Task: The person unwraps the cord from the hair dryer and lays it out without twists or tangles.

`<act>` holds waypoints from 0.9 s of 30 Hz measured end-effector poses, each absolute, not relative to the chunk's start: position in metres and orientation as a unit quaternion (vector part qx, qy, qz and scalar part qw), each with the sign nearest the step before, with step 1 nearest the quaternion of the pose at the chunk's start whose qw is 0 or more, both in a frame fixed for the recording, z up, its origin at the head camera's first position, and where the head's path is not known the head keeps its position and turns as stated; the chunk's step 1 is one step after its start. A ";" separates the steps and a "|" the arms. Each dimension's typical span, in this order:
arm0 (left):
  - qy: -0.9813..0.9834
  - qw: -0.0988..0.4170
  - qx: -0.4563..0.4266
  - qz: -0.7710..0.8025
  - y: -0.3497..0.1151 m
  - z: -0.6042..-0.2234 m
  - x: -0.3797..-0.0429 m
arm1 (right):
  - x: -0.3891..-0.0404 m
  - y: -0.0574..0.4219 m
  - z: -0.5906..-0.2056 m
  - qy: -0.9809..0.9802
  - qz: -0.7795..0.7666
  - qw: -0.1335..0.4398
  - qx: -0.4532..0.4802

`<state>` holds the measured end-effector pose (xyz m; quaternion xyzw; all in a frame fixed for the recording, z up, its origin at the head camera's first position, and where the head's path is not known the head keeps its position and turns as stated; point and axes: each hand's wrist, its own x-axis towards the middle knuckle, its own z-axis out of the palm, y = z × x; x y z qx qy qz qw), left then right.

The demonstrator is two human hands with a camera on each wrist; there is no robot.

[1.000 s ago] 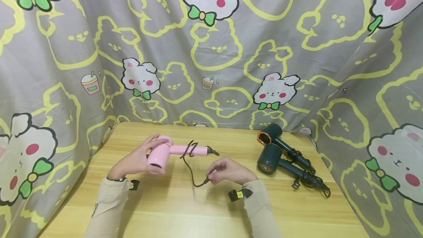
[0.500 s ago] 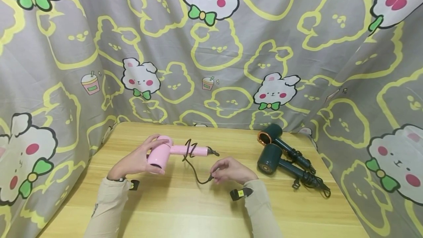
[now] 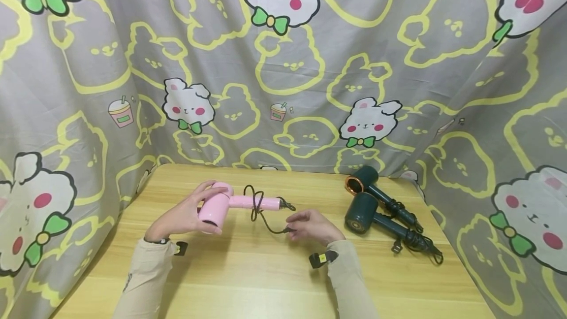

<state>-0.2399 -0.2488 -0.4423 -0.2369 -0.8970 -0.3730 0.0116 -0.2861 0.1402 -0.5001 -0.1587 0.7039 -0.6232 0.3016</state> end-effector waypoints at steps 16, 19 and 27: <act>-0.895 -0.002 -0.233 -0.379 -0.248 -0.442 -0.239 | -0.289 0.142 -0.502 0.698 -0.668 0.242 -0.093; -0.894 -0.002 -0.236 -0.380 -0.248 -0.444 -0.240 | -0.291 0.141 -0.503 0.690 -0.684 0.223 -0.076; -0.895 0.002 -0.239 -0.377 -0.248 -0.445 -0.241 | -0.293 0.142 -0.499 0.677 -0.719 0.158 -0.027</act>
